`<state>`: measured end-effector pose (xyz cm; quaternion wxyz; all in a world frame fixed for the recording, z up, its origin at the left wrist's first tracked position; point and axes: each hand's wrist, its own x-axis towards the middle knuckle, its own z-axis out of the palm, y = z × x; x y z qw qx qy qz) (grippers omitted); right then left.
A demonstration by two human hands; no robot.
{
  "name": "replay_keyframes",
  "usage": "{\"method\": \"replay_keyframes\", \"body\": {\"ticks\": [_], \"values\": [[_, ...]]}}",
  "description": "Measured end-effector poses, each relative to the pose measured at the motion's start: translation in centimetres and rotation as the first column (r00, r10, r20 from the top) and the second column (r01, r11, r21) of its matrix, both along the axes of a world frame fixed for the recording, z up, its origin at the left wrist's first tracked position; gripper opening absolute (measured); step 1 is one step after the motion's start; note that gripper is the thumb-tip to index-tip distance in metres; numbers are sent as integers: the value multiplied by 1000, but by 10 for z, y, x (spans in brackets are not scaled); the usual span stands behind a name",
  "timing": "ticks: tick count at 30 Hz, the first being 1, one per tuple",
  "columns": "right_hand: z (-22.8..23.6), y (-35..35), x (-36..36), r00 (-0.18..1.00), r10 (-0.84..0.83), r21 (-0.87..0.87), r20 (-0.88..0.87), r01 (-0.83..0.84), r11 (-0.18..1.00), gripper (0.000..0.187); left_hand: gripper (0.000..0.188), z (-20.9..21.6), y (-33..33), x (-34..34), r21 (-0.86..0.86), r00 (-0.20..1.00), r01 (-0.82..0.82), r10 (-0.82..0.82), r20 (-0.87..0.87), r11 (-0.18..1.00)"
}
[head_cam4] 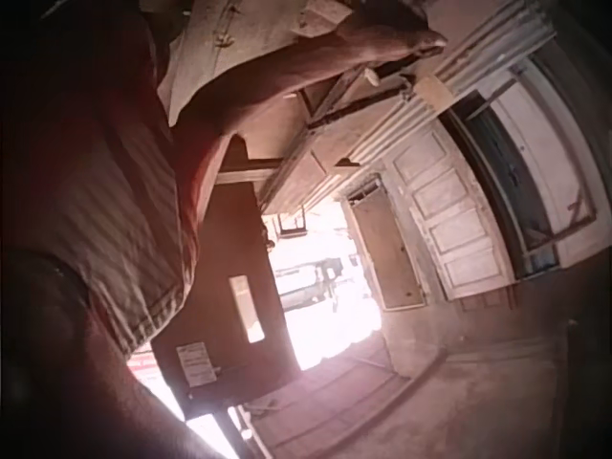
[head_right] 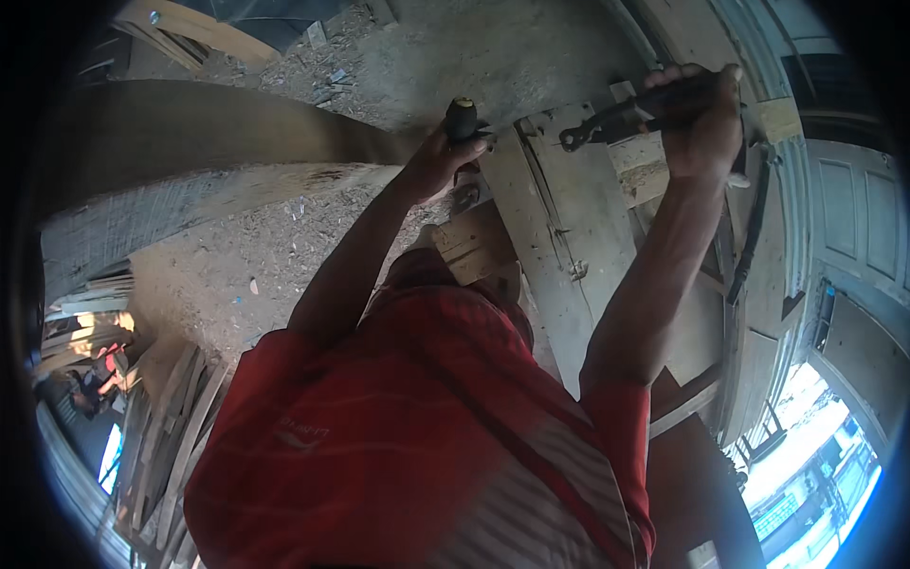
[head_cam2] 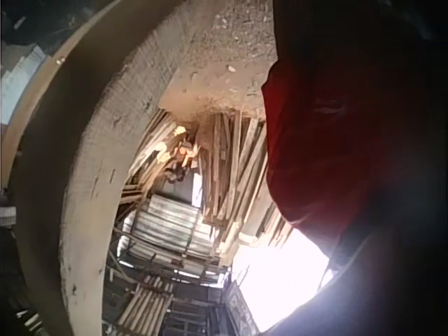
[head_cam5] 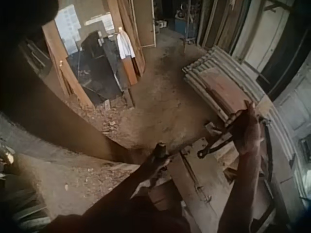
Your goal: The person uses a hammer and a pair of pincers to remove nails from a wooden board, then uses a hammer and chisel to carve out a section of a wooden door.
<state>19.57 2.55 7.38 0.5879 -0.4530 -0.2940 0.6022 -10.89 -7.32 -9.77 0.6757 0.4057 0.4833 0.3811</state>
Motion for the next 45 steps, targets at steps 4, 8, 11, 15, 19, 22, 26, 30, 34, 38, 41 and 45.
{"method": "replay_keyframes", "body": {"ticks": [4, 8, 11, 15, 19, 22, 26, 30, 34, 38, 41, 45], "values": [[22, -96, 14, 806, -320, 189, 498, 258, 947, 64, 44, 20, 3, 8, -57, 1000, 6, -8, -25, 998], [-5, -176, 34, 827, -433, 221, 359, 375, 900, 67, 40, 32, 6, 13, -12, 990, -13, 11, -139, 1000], [-19, -228, 40, 818, -573, 222, 41, 552, 804, 71, 43, 21, 18, 9, -92, 943, 69, -95, -318, 993], [-49, -295, 63, 585, -787, 114, -197, 811, 574, 74, 51, 11, 25, 11, -68, 971, 89, -102, -217, 994], [-88, -368, 81, 460, -795, -9, -395, 863, 505, 70, 49, 21, 30, 15, -60, 947, 91, -105, -303, 994], [-86, -389, 59, 352, -852, -102, -387, 902, 419, 67, 49, 22, 37, 20, -69, 952, 111, -126, -278, 991], [-91, -416, 34, 301, -751, -65, -587, 908, 414, 61, 47, 16, 45, 21, -57, 955, 148, -158, -249, 987], [-88, -428, 14, 340, -868, -160, -362, 895, 417, 66, 49, 14, 46, 18, -44, 943, 167, -173, -285, 985], [-73, -443, -5, 297, -953, -307, -57, 903, 300, 59, 51, 17, 48, 16, 14, 878, 241, -212, -429, 970], [-81, -483, -19, 439, -854, -374, -280, 770, 518, 51, 48, 47, 37, 28, 162, 653, 358, -122, -747, 920], [-89, -500, -39, 520, -851, -476, -74, 732, 488, 37, 51, 64, 11, 39, 650, 768, 516, 35, -640, 558], [-80, -487, -74, 736, -670, -507, 98, 616, 602, 27, 76, 76, -38, 57, 538, 582, 801, -128, -803, 261]]}}
